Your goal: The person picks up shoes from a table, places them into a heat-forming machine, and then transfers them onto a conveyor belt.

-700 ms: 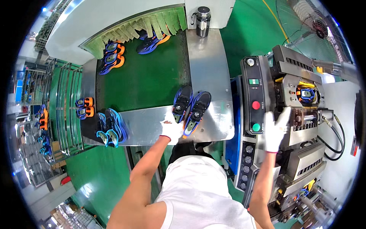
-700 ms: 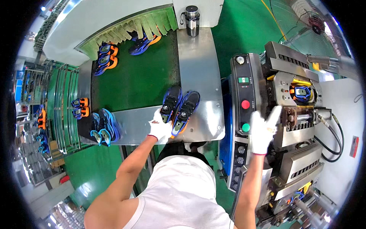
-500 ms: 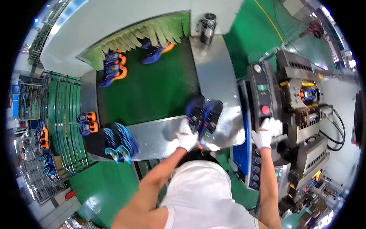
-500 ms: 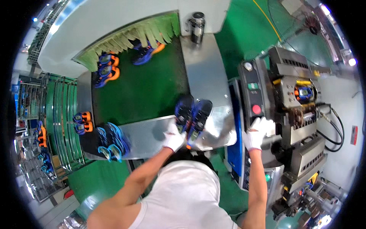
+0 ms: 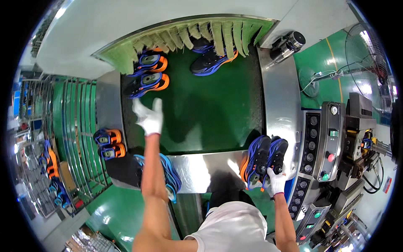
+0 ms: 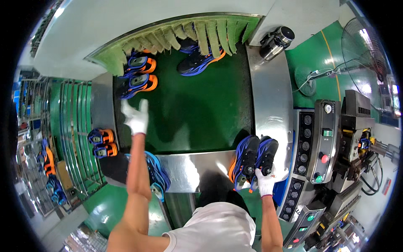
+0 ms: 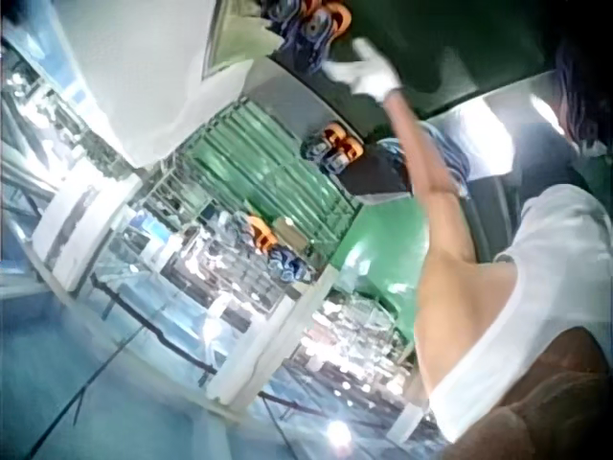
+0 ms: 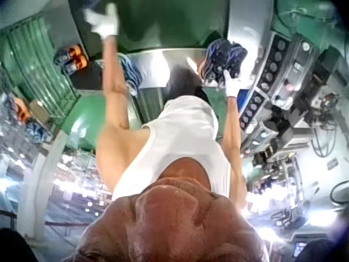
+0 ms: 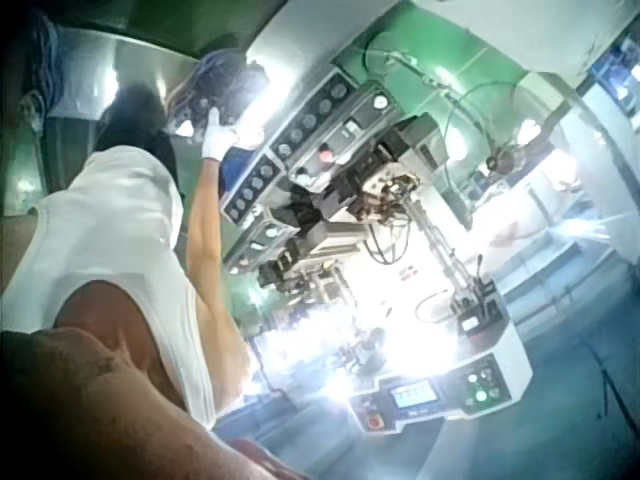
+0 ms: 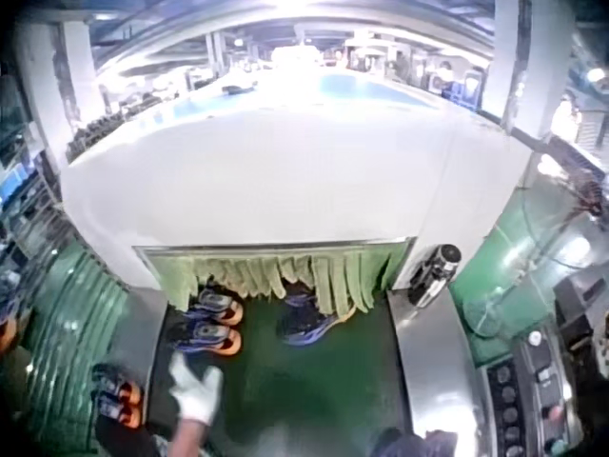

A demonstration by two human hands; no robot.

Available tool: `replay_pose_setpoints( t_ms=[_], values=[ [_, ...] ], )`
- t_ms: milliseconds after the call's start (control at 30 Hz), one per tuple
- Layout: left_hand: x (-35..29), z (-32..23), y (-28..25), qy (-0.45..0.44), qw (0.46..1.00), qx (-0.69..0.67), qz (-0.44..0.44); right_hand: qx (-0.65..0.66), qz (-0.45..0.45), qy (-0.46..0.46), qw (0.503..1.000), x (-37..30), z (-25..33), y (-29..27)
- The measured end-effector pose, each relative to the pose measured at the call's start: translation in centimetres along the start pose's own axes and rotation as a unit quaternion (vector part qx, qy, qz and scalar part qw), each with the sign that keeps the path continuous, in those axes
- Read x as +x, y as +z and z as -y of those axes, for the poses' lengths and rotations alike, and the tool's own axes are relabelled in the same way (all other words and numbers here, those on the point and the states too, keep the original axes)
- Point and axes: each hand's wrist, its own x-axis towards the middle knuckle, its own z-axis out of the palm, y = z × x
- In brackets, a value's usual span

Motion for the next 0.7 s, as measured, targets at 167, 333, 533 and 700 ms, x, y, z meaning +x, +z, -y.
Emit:
replay_pose_setpoints(
  t_ms=[167,333,533,700],
  values=[
    [9.1,3.7,5.4,0.026,0.996,-0.011,0.089,0.110,-0.021,0.004,0.994,-4.0,3.3,3.0],
    [13.1,5.7,4.7,0.048,0.997,0.036,0.058,-0.026,0.079,0.048,0.995,-5.7,7.3,4.0],
    [5.9,-5.6,1.0,0.165,0.970,-0.129,0.122,-0.018,0.086,-0.103,0.991,-7.7,11.0,-3.6],
    [-5.0,-22.3,-8.5,0.345,0.839,-0.313,0.282,-0.018,0.078,-0.266,0.961,-11.9,14.3,-10.6]
  ],
)
